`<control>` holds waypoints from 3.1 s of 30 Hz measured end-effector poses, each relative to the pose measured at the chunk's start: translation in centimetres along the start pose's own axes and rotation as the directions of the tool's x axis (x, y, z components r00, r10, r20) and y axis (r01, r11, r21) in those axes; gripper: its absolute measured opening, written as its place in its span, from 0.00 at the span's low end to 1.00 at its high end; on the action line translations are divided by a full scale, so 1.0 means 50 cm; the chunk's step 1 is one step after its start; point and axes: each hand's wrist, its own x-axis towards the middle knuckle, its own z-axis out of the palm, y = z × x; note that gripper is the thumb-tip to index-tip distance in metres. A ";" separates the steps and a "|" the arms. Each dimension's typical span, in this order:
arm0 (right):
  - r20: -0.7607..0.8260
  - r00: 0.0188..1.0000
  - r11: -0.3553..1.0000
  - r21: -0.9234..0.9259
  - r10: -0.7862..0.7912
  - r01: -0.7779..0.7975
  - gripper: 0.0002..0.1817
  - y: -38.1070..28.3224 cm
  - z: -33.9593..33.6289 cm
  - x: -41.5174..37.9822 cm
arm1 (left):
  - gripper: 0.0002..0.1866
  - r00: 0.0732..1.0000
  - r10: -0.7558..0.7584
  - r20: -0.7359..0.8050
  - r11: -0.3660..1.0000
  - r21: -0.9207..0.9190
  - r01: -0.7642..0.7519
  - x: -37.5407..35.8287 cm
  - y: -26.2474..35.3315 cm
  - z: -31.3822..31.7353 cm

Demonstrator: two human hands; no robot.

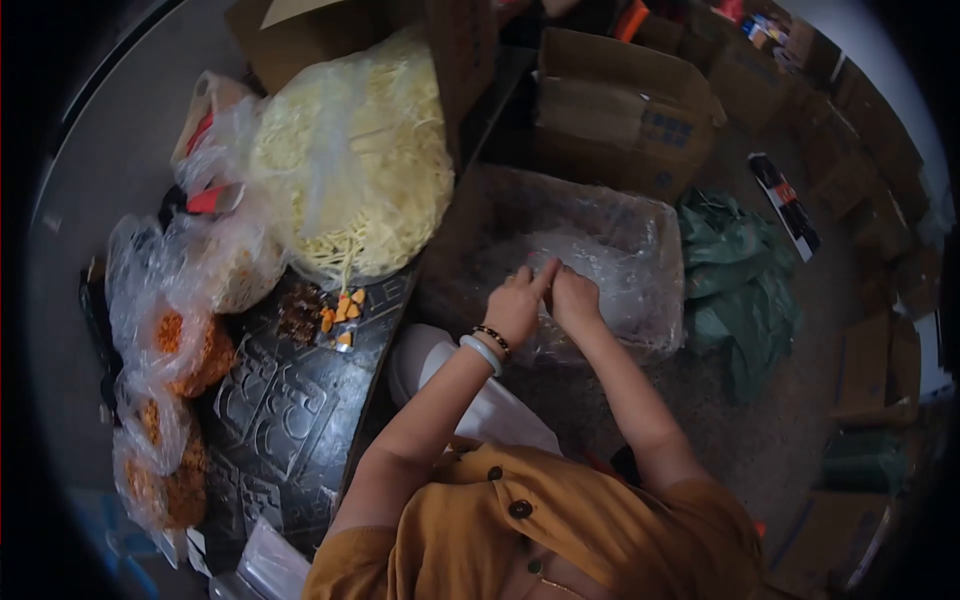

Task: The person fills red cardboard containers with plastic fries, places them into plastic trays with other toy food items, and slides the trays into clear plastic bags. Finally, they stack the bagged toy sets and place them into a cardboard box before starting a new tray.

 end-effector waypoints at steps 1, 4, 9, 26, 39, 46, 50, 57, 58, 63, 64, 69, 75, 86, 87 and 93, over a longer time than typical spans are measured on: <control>-0.011 0.999 0.997 0.061 -0.037 0.038 0.17 -0.007 0.006 -0.010 | 0.31 0.999 -0.020 -0.029 0.999 -0.042 0.019 -0.022 -0.002 -0.003; -0.030 0.994 0.975 0.192 -0.106 0.110 0.14 -0.056 0.005 -0.049 | 0.20 0.991 -0.083 -0.100 0.993 -0.090 0.074 -0.098 -0.021 -0.027; -0.121 0.944 0.844 0.425 -0.305 0.327 0.19 -0.170 0.090 -0.092 | 0.17 0.930 -0.243 -0.278 0.964 -0.176 0.199 -0.293 -0.045 -0.162; 0.016 0.116 0.114 0.337 -0.993 0.934 0.31 -0.874 0.210 -0.185 | 0.36 0.005 -0.823 -0.569 0.011 -0.008 1.000 -0.987 -0.213 -0.417; -0.177 0.099 0.015 0.426 -0.979 0.905 0.11 -0.934 0.273 -0.174 | 0.32 0.327 -0.802 -0.500 0.330 0.085 0.940 -0.977 -0.286 -0.432; -0.273 0.415 0.248 0.486 -0.868 0.838 0.07 -0.798 0.135 -0.032 | 0.31 0.328 -0.782 -0.530 0.335 0.086 0.938 -0.913 -0.224 -0.454; -0.148 0.515 0.466 0.271 -0.845 0.842 0.07 -0.669 0.132 0.061 | 0.28 0.518 -0.698 -0.495 0.628 -0.074 0.775 -0.795 -0.204 -0.413; -0.157 0.498 0.463 0.215 -0.853 0.860 0.07 -0.643 0.152 0.076 | 0.22 0.765 -0.586 -0.267 0.800 -0.045 0.598 -0.655 -0.240 -0.341; -0.190 0.502 0.457 0.233 -0.844 0.858 0.07 -0.642 0.149 0.074 | 0.22 0.763 -0.592 -0.259 0.796 -0.046 0.603 -0.649 -0.243 -0.332; -0.111 0.662 0.491 0.583 -0.741 0.647 0.07 -0.651 0.123 -0.023 | 0.18 0.641 -0.668 -0.377 0.709 -0.060 0.703 -0.638 -0.240 -0.306; -0.050 0.697 0.473 0.699 -0.715 0.536 0.07 -0.659 0.116 -0.053 | 0.18 0.638 -0.672 -0.375 0.704 -0.059 0.707 -0.639 -0.241 -0.303; -0.131 0.473 0.361 0.482 -0.871 0.798 0.06 -0.670 0.138 -0.114 | 0.25 0.614 -0.673 -0.413 0.691 -0.054 0.721 -0.630 -0.239 -0.300; -0.222 0.608 0.452 0.490 -0.762 0.746 0.07 -0.651 0.141 -0.019 | 0.26 0.691 -0.651 -0.314 0.671 0.187 0.717 -0.629 -0.237 -0.296; -0.237 0.557 0.503 0.253 -0.796 0.826 0.05 -0.667 0.162 0.021 | 0.20 0.666 -0.665 -0.337 0.674 0.112 0.730 -0.628 -0.238 -0.292; -0.295 0.544 0.493 0.234 -0.785 0.838 0.04 -0.671 0.153 0.011 | 0.19 0.663 -0.666 -0.342 0.675 0.103 0.731 -0.627 -0.238 -0.293; -0.185 0.469 0.350 0.448 -0.864 0.823 0.05 -0.664 0.130 -0.103 | 0.18 0.663 -0.668 -0.339 0.673 0.106 0.732 -0.628 -0.239 -0.292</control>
